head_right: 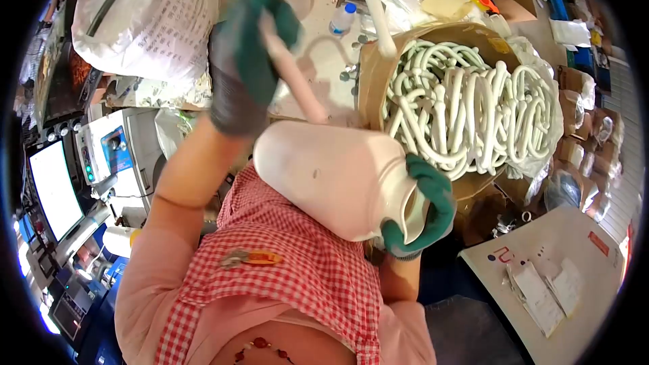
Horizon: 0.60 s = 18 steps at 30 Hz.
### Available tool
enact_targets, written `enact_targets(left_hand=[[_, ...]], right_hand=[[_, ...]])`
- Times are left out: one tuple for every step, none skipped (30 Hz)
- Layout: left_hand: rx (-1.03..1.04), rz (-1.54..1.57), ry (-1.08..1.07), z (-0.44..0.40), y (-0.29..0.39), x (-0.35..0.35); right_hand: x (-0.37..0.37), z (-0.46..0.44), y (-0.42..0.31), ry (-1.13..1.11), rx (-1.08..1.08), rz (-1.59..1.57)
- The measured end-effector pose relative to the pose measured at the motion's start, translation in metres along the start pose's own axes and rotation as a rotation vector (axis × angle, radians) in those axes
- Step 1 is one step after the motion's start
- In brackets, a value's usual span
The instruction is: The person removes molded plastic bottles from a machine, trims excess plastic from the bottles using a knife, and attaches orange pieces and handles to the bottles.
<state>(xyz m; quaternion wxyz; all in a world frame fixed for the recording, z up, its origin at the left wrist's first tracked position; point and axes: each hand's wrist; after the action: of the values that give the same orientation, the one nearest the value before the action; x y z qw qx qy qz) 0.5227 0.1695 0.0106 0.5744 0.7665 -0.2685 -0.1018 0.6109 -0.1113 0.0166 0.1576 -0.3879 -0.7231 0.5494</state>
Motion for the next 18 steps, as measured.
enact_targets(left_hand=[[-0.339, 0.208, 0.124, 0.029, -0.006, 0.009], [-0.66, 0.332, 0.181, 0.055, -0.012, 0.008], [-0.813, 0.461, 0.237, 0.062, -0.011, -0.005], [-0.965, 0.585, 0.316, 0.067, -0.007, -0.018], [-0.917, 0.6, 0.36, 0.07, 0.0, -0.035], [-0.861, 0.608, 0.416, 0.076, 0.008, -0.054], [-0.86, 0.697, 0.41, 0.077, 0.02, -0.074], [-0.806, 0.67, 0.445, 0.081, 0.04, -0.086], [-0.748, 0.684, 0.438, 0.092, 0.048, -0.1], [-0.683, 0.696, 0.426, 0.101, 0.056, -0.113], [-0.676, 0.67, 0.466, 0.109, 0.068, -0.123], [-0.658, 0.669, 0.481, 0.122, 0.072, -0.135], [-0.566, 0.637, 0.453, 0.139, 0.072, -0.147], [-0.473, 0.604, 0.426, 0.153, 0.075, -0.158], [-0.418, 0.4, 0.346, 0.164, 0.082, -0.17], [-0.358, 0.193, 0.284, 0.176, 0.089, -0.181], [-0.414, 0.378, 0.378, 0.186, 0.092, -0.189], [-0.463, 0.567, 0.473, 0.198, 0.095, -0.199]], right_hand=[[0.01, -0.005, -0.001, -0.012, 0.002, -0.024], [0.021, -0.006, -0.001, -0.031, 0.013, -0.052], [0.032, -0.007, 0.0, -0.076, 0.006, -0.079], [0.044, -0.011, -0.001, -0.125, -0.002, -0.108], [0.06, -0.011, -0.007, -0.1, 0.003, -0.146], [0.072, -0.012, -0.006, -0.131, -0.044, -0.21], [0.083, -0.011, -0.009, -0.161, -0.029, -0.219], [0.094, -0.01, -0.012, -0.185, -0.023, -0.226], [0.1, -0.008, -0.009, -0.254, -0.083, -0.249], [0.11, -0.007, -0.013, -0.281, -0.101, -0.271], [0.119, -0.002, -0.022, -0.327, -0.11, -0.216], [0.128, 0.004, -0.031, -0.368, -0.119, -0.157], [0.138, 0.009, -0.038, -0.395, -0.125, -0.15], [0.147, 0.016, -0.043, -0.411, -0.135, -0.16], [0.156, 0.024, -0.05, -0.43, -0.129, -0.171], [0.165, 0.032, -0.056, -0.455, -0.122, -0.183], [0.174, 0.039, -0.064, -0.477, -0.163, -0.194], [0.183, 0.046, -0.072, -0.505, -0.176, -0.209]])
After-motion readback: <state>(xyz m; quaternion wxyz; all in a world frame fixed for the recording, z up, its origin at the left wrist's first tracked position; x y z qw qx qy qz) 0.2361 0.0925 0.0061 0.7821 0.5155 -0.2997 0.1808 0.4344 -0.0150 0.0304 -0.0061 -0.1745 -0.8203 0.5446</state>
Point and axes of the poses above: each hand's wrist, its own z-axis away from the middle knuckle, its own x-axis out of the palm, y = z × x, and after that the axes turned 4 degrees about x, right-handed
